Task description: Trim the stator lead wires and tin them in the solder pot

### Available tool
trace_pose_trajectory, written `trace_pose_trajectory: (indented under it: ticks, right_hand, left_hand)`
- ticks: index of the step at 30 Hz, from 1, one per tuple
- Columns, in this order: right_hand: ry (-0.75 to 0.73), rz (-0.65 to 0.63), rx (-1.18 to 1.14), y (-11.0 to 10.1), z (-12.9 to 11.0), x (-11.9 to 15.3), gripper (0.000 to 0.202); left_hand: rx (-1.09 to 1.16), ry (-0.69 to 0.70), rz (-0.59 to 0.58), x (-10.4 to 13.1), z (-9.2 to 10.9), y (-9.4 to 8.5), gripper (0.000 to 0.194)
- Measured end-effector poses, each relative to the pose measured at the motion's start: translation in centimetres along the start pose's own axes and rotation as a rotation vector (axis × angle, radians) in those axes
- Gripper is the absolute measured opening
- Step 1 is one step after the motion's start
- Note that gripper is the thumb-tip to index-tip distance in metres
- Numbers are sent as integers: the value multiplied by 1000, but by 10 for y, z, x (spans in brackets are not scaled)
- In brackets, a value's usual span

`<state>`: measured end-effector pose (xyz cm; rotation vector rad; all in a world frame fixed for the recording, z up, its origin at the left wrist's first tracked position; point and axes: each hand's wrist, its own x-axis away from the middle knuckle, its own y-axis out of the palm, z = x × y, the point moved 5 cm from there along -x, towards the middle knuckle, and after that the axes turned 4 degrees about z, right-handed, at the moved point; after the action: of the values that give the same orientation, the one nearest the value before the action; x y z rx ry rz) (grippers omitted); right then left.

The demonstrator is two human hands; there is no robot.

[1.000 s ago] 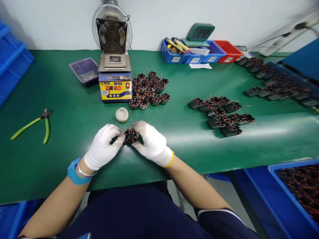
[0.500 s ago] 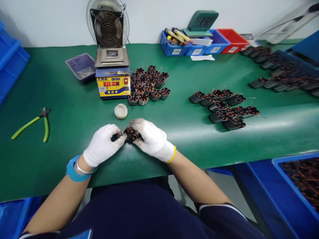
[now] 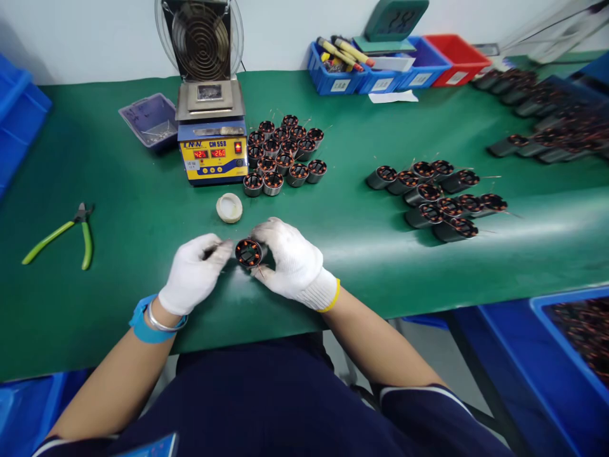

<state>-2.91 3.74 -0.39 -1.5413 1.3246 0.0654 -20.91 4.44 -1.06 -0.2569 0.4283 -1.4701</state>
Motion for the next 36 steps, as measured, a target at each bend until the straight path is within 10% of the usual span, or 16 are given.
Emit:
trace_pose_trajectory:
  ticks: [4, 11, 26, 36]
  right_hand:
    - [158, -22, -9, -4, 6, -2, 41]
    - [621, -202, 222, 2, 35, -27, 53]
    - [517, -435, 254, 16, 51, -70, 51]
    - [184, -293, 556, 4, 27, -68, 55]
  left_hand:
    - [154, -32, 330, -7, -7, -23, 31]
    - [249, -36, 410, -35, -49, -13, 35]
    - [131, 94, 64, -41, -49, 6, 72]
    - [78, 159, 83, -40, -45, 5, 72]
